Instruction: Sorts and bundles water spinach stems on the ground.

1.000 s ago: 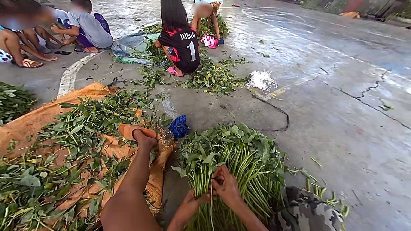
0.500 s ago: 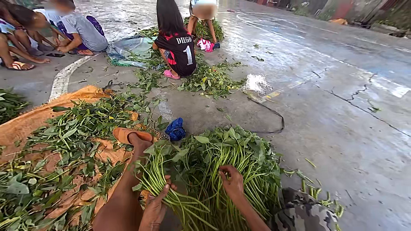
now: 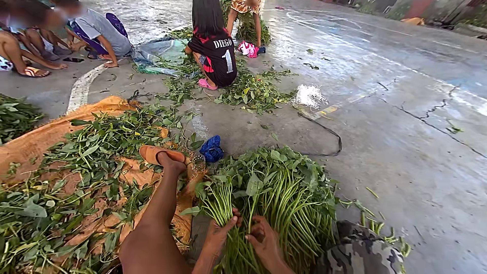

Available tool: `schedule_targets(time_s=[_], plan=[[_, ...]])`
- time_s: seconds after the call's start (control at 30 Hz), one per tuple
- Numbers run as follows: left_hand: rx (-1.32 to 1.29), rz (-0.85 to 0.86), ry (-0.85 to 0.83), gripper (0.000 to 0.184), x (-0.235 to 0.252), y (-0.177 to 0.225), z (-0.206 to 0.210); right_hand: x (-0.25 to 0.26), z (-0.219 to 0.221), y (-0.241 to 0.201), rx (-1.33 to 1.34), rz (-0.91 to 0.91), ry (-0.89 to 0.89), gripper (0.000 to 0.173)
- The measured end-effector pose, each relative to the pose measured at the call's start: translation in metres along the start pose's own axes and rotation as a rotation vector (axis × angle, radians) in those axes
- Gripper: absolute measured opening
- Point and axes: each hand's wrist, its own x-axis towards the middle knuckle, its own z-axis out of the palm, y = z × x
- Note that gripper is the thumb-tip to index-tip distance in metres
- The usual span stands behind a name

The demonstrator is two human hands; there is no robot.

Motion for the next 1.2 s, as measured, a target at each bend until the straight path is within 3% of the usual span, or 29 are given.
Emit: schedule_targets(time_s=[0.13, 0.23, 0.4, 0.57, 0.67, 0.73, 0.9, 1.0, 1.13, 1.2], plan=[[0.22, -0.107, -0.068, 0.031, -0.009, 0.007, 0.005, -0.001, 0.005, -0.003, -0.133, -0.03, -0.101, 0.068], [0.241, -0.172, -0.096, 0.03, -0.006, 0.015, -0.002, 0.005, 0.0, -0.007, -0.188, 0.002, -0.2, 0.069], [0.069, -0.241, -0.178, 0.025, -0.002, 0.025, -0.037, 0.033, -0.018, -0.001, -0.31, 0.061, -0.244, 0.037], [-0.285, -0.046, -0.075, 0.045, -0.005, 0.041, -0.054, 0.067, -0.026, 0.012, -0.586, 0.154, -0.326, 0.049], [-0.322, 0.061, 0.107, 0.042, 0.001, 0.042, -0.053, 0.077, -0.026, 0.006, -0.668, 0.242, -0.348, 0.052], [-0.269, 0.069, 0.218, 0.031, 0.005, 0.038, -0.048, 0.076, -0.024, 0.003, -0.624, 0.253, -0.271, 0.045], [-0.125, 0.002, 0.226, 0.029, 0.013, 0.022, -0.038, 0.056, -0.003, 0.004, -0.274, -0.126, 0.058, 0.019], [-0.121, -0.031, 0.179, 0.026, 0.013, 0.016, -0.03, 0.044, 0.009, -0.013, -0.191, -0.197, 0.01, 0.024], [-0.069, -0.04, 0.07, 0.046, 0.009, 0.014, -0.024, 0.033, 0.02, -0.025, -0.163, -0.264, -0.182, 0.024], [-0.069, -0.051, 0.065, 0.047, 0.006, 0.013, -0.025, 0.031, 0.022, -0.025, -0.146, -0.283, -0.255, 0.021]])
